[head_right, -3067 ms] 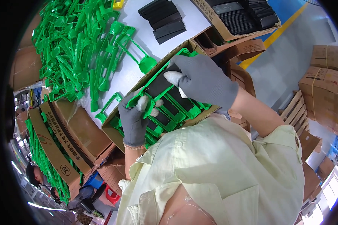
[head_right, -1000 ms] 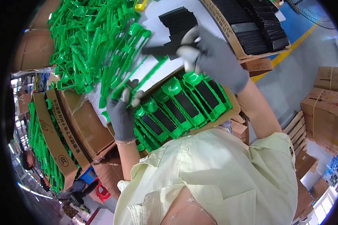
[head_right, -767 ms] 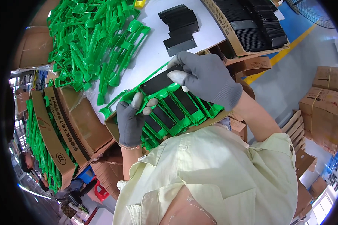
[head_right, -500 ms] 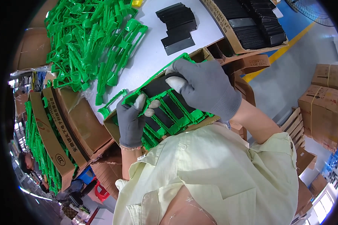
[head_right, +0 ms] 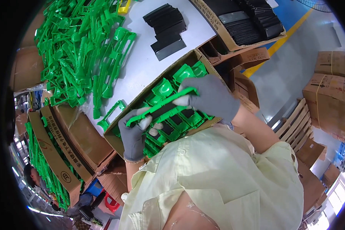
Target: Manually inserting black components into green plastic fixture housings and placing the completed units into a cardboard box.
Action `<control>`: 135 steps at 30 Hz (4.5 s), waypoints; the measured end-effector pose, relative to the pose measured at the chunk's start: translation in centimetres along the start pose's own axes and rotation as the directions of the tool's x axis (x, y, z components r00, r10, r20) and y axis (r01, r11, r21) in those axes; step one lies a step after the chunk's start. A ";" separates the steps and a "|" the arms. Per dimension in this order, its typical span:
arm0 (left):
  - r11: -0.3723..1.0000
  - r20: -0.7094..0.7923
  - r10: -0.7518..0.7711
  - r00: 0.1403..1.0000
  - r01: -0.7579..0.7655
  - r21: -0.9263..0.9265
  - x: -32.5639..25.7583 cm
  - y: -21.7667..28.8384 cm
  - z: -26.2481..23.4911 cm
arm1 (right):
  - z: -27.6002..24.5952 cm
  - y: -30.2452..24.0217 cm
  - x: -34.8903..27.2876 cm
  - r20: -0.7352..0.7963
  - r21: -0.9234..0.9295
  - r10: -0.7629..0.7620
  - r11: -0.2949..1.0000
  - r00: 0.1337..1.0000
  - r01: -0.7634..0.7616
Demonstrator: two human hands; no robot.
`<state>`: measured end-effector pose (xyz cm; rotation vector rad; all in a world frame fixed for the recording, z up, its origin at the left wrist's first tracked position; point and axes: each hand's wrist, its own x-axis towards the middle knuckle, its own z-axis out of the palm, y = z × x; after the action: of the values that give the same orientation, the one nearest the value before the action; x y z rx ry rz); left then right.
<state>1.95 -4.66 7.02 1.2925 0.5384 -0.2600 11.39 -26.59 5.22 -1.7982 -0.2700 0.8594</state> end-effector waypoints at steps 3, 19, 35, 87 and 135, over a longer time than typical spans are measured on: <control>0.998 -0.032 -0.058 0.998 0.058 0.001 -0.4 -1.0 -0.7 | 1.9 0.9 -0.7 -0.132 -0.249 -0.173 0.959 0.976 0.136; 0.931 -0.016 -0.231 0.973 0.226 0.287 0.8 2.0 -6.0 | -2.6 -1.1 5.3 -0.229 -0.519 -0.431 0.813 0.873 0.265; 0.081 -0.438 0.440 0.784 0.451 0.889 0.5 3.5 -16.2 | -5.9 0.4 13.0 -0.064 -0.908 -0.503 0.388 0.862 0.159; 0.975 0.043 0.174 0.984 -0.179 0.133 -0.9 -0.3 -0.5 | 1.9 -0.4 0.2 -0.300 -0.124 -0.454 0.891 0.839 0.438; 0.692 -0.478 0.413 0.775 0.074 0.718 7.7 -3.1 -21.7 | 0.1 -5.7 7.0 -0.153 -0.190 -0.441 0.891 0.884 0.411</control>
<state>2.01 16.11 -3.35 2.2205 0.9074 0.1754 17.53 -20.34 7.34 -1.8484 -0.5957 0.3545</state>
